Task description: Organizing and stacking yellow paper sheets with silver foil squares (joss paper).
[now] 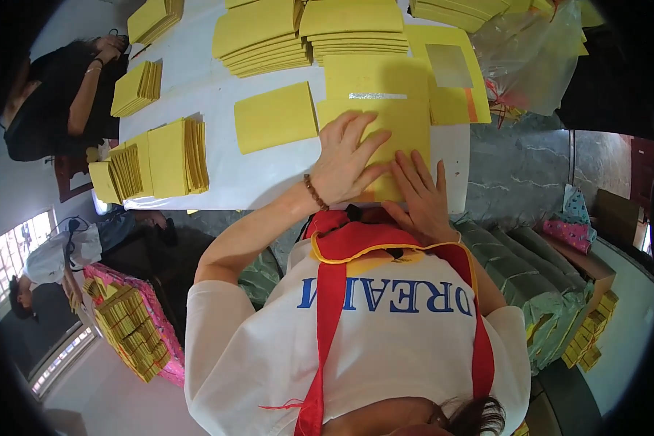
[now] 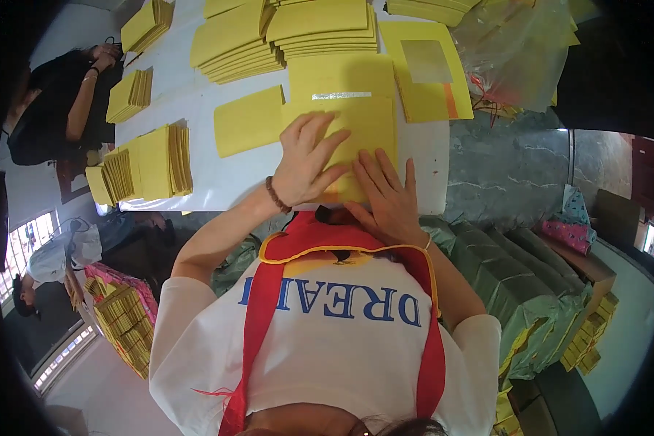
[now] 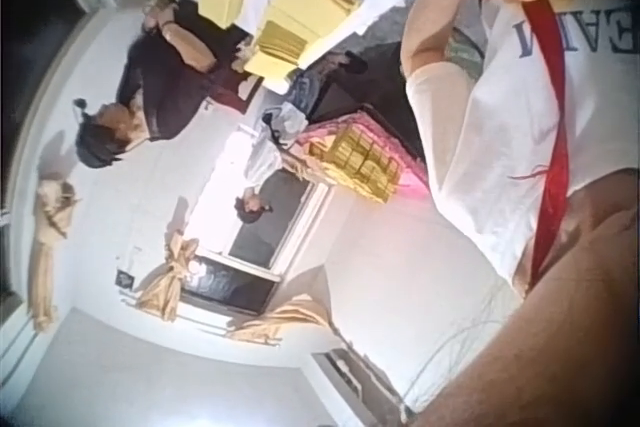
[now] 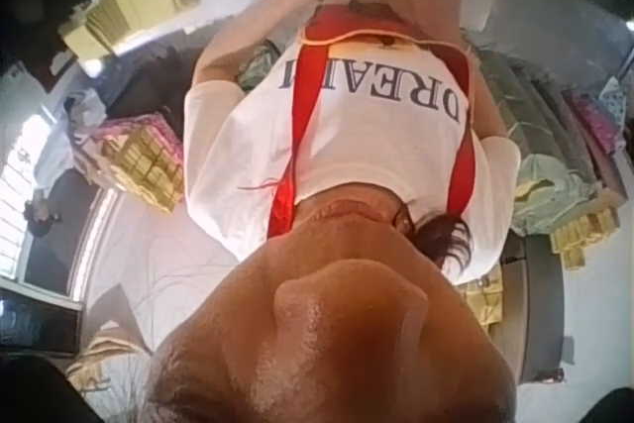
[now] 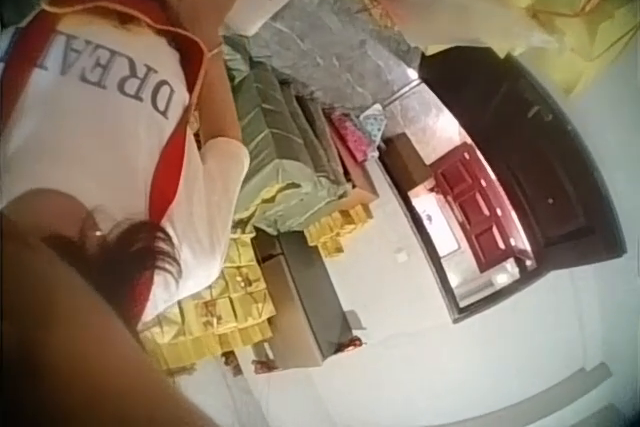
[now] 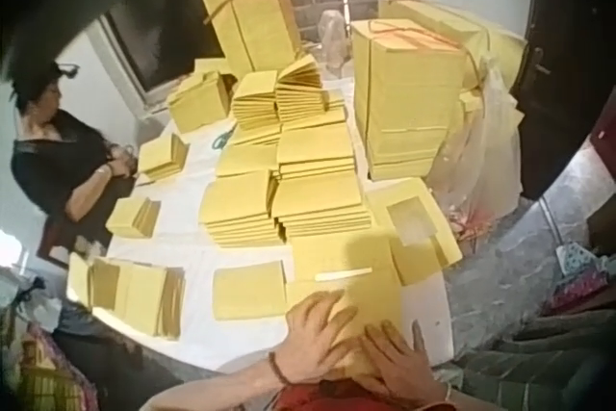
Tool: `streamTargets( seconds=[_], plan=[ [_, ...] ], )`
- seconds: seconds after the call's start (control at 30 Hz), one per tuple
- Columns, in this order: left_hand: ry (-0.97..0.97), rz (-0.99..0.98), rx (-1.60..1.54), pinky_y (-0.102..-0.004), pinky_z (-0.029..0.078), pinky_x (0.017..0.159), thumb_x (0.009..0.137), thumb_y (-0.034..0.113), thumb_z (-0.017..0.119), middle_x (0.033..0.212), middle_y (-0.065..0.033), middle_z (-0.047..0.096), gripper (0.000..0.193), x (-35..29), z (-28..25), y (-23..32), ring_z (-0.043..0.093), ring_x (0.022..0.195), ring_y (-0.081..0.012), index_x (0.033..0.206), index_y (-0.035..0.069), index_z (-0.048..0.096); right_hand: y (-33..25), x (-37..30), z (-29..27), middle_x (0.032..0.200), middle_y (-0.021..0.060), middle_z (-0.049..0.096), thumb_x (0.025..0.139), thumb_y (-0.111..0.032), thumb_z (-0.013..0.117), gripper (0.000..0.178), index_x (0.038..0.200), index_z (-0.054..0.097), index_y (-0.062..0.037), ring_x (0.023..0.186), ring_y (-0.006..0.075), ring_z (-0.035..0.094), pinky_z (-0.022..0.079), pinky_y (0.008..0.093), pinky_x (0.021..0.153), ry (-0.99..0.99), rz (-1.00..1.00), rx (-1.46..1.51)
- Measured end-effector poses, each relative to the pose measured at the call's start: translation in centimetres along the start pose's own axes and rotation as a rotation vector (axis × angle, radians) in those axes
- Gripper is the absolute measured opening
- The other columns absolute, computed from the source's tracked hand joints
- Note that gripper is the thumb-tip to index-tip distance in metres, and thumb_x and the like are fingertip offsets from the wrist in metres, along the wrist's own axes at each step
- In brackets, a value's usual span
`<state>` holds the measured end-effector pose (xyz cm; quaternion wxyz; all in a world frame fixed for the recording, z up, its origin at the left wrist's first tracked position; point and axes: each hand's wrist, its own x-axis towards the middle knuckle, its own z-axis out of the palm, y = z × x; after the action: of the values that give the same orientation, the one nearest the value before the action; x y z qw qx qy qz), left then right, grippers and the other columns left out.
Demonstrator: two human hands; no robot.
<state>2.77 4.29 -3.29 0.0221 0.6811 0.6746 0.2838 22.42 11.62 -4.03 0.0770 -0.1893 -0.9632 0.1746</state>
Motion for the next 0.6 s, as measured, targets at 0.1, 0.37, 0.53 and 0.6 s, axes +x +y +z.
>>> streamTargets(
  seconds=[0.1, 0.37, 0.53, 0.6],
  plan=[
    [-0.082, 0.054, 0.003, -0.0449, 0.034, 0.093, 0.074, 0.030, 0.067, 0.126, -0.0144, 0.045, 0.054, -0.6, -1.0, 0.6, 0.042, 0.112, -0.0337, 0.120, 0.007, 0.052, 0.2, -0.1, 0.4, 0.144, 0.0083, 0.033, 0.084, -0.041, 0.055, 0.062, 0.134, 0.042, -0.0065, 0.135, 0.0280, 0.027, 0.013, 0.0604, 0.105, 0.037, -0.011, 0.038],
    [-0.166, 0.211, 0.419, -0.0339, 0.043, 0.079, 0.071, 0.018, 0.061, 0.110, -0.0142, 0.052, 0.050, -0.9, -0.5, 1.8, 0.050, 0.098, -0.0268, 0.116, -0.002, 0.051, 2.6, 0.3, -2.7, 0.130, 0.0095, 0.051, 0.092, -0.021, 0.047, 0.041, 0.129, 0.047, -0.0023, 0.127, 0.0223, 0.039, 0.027, 0.0355, 0.106, 0.084, 0.232, 1.024],
    [-0.142, 0.150, 0.244, -0.0337, 0.044, 0.079, 0.066, 0.009, 0.061, 0.107, -0.0122, 0.055, 0.053, -0.1, -1.8, 0.5, 0.052, 0.095, -0.0272, 0.116, -0.002, 0.052, 2.6, 0.5, -2.4, 0.124, 0.0101, 0.055, 0.094, -0.019, 0.043, 0.038, 0.128, 0.047, -0.0008, 0.119, 0.0180, 0.046, 0.030, 0.0320, 0.103, 0.391, 0.286, 1.082],
    [-0.077, 0.140, 0.131, -0.0340, 0.044, 0.080, 0.065, 0.006, 0.060, 0.107, -0.0121, 0.056, 0.052, 0.0, -3.4, -0.4, 0.053, 0.095, -0.0282, 0.116, -0.002, 0.053, 2.5, 0.5, -2.0, 0.123, 0.0104, 0.055, 0.095, -0.017, 0.042, 0.037, 0.128, 0.047, -0.0009, 0.117, 0.0180, 0.048, 0.031, 0.0318, 0.102, 0.414, 0.339, 1.128]
  ],
)
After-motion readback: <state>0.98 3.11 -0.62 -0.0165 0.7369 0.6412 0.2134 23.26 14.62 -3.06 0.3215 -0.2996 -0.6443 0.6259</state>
